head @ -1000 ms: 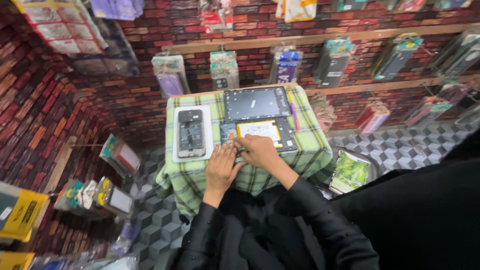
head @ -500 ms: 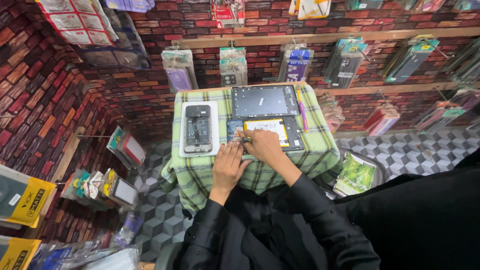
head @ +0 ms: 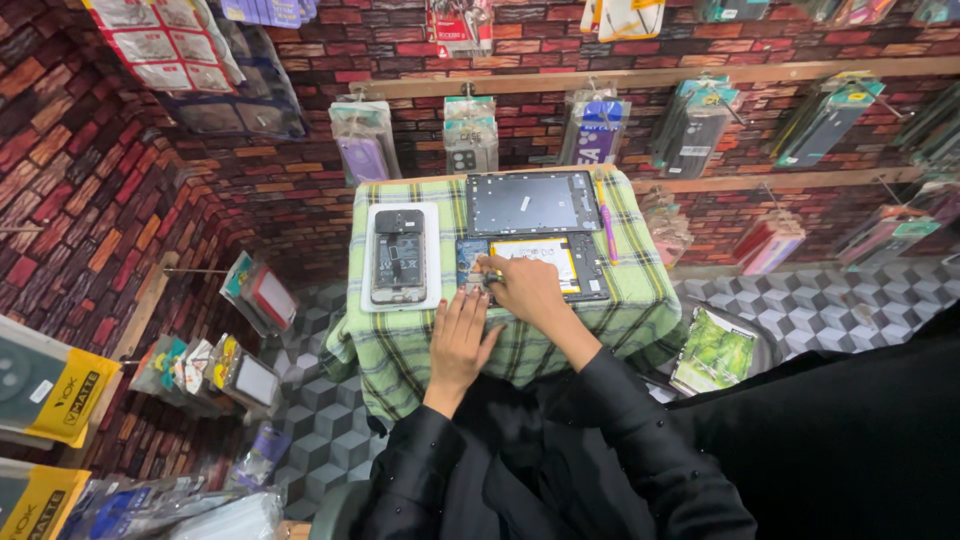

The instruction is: The person uses a screwdriver to remove screws from a disassembled tablet or phone on a table. They then use a prying tool to lift and disconnect internal components, including a ribbon cable, and place parts on a white tray.

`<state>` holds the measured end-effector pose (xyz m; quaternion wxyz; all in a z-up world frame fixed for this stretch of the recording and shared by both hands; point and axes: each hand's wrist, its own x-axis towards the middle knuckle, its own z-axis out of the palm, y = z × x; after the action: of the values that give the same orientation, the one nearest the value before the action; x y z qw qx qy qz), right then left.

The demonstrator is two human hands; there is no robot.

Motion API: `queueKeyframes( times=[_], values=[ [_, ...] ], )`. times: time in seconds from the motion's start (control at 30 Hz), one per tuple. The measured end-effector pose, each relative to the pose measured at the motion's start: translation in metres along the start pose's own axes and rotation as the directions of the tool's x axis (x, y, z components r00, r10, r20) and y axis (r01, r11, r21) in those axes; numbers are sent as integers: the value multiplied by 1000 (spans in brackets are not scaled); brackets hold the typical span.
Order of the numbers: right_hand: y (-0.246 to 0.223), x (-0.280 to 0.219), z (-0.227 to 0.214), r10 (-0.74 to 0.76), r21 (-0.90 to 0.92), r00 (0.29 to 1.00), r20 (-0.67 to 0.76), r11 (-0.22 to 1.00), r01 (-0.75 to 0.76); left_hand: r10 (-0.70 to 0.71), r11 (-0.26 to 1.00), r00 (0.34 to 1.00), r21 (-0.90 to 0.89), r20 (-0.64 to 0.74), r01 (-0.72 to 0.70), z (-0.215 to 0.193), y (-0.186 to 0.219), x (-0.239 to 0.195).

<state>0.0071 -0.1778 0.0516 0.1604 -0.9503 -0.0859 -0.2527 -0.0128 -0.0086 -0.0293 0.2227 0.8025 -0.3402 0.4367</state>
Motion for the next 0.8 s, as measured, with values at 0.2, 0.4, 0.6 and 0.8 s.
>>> queueKeyframes(
  times=[0.2,0.4,0.6,0.8],
  values=[
    [-7,-9,1,22,5,993,-115,1000,-22,16,997,1000,-71,24,-14,-9,-2,-2],
    [-3,-14,5,-10,27,964,-265,999,18,-38,999,998,27,-53,39,-38,-16,13],
    [1,-17,11,-73,14,933,-351,996,83,-120,992,985,22,-126,124,-64,-25,38],
    [0,-19,13,-90,9,920,-382,995,101,-30,976,997,-218,-65,15,-42,-6,56]
  ],
)
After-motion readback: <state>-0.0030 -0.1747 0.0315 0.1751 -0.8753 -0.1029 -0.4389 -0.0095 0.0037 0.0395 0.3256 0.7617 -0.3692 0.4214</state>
